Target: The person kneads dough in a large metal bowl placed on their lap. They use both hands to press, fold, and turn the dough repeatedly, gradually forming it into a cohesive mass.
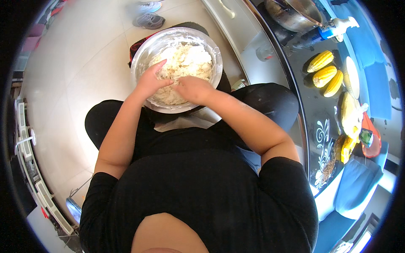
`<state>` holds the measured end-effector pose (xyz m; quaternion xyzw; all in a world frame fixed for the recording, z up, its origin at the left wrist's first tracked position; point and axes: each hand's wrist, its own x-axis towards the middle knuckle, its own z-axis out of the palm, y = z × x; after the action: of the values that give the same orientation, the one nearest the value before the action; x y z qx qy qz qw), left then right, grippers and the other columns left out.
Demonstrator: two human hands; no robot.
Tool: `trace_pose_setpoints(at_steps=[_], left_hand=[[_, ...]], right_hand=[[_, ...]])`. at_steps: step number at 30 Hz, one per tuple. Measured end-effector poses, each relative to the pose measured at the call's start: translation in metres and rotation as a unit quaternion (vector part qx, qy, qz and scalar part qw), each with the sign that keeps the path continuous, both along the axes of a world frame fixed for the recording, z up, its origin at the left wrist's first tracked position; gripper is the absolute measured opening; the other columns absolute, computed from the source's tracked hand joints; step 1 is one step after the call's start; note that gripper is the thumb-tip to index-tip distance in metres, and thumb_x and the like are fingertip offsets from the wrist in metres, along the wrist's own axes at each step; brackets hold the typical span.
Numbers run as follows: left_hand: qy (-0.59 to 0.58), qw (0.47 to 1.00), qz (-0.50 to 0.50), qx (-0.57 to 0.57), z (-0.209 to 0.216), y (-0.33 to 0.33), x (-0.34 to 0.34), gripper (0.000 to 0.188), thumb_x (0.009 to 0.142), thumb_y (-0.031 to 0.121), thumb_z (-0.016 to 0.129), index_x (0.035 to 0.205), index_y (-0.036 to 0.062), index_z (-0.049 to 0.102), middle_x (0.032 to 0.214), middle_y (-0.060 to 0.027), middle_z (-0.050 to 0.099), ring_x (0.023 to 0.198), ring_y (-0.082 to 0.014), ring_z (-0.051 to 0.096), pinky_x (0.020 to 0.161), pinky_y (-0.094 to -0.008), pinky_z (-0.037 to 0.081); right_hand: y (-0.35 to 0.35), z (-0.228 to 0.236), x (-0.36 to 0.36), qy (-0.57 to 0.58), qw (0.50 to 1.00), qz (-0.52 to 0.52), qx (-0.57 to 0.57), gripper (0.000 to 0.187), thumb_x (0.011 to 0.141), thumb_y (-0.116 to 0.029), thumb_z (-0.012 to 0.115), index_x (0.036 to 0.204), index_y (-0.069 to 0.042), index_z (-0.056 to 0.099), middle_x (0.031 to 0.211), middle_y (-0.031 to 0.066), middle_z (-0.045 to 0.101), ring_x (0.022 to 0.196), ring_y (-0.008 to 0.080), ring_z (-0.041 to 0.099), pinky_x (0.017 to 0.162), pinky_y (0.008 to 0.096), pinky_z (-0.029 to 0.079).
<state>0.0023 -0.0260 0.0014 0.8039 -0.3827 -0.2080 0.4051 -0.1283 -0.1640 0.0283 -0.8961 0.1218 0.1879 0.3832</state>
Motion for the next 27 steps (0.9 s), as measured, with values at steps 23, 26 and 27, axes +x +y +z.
trace_pose_setpoints(at_steps=[23, 26, 27], left_hand=[[-0.259, 0.943, 0.184, 0.104, -0.011, 0.03, 0.085, 0.047, 0.077, 0.029, 0.063, 0.119, 0.0136, 0.052, 0.121, -0.0114, 0.051, 0.114, -0.0257, 0.044, 0.09, -0.036, 0.04], [0.009, 0.965, 0.247, 0.093, -0.042, 0.033, 0.088, 0.045, 0.081, 0.031, 0.056, 0.122, 0.0135, 0.049, 0.112, -0.0109, 0.057, 0.104, -0.0261, 0.053, 0.083, -0.0364, 0.044], [0.09, 0.962, 0.256, 0.028, -0.048, 0.032, 0.087, 0.043, 0.082, 0.03, 0.054, 0.121, 0.0125, 0.049, 0.11, -0.011, 0.059, 0.1, -0.0261, 0.056, 0.082, -0.0364, 0.044]], right_hand=[[-0.072, -0.069, 0.118, 0.03, 0.987, -0.104, -0.118, 0.062, 0.086, -0.043, 0.042, 0.129, 0.002, 0.035, 0.125, 0.0226, 0.045, 0.118, 0.0329, 0.043, 0.099, 0.0365, 0.032], [-0.062, -0.071, 0.142, 0.094, 0.983, -0.096, -0.127, 0.071, 0.083, -0.055, 0.041, 0.127, 0.0, 0.04, 0.119, 0.0215, 0.051, 0.113, 0.0328, 0.048, 0.097, 0.0364, 0.035], [-0.059, -0.075, 0.151, 0.096, 0.983, -0.085, -0.129, 0.075, 0.08, -0.059, 0.042, 0.126, 0.0, 0.041, 0.119, 0.0213, 0.051, 0.112, 0.0324, 0.049, 0.096, 0.0365, 0.035]])
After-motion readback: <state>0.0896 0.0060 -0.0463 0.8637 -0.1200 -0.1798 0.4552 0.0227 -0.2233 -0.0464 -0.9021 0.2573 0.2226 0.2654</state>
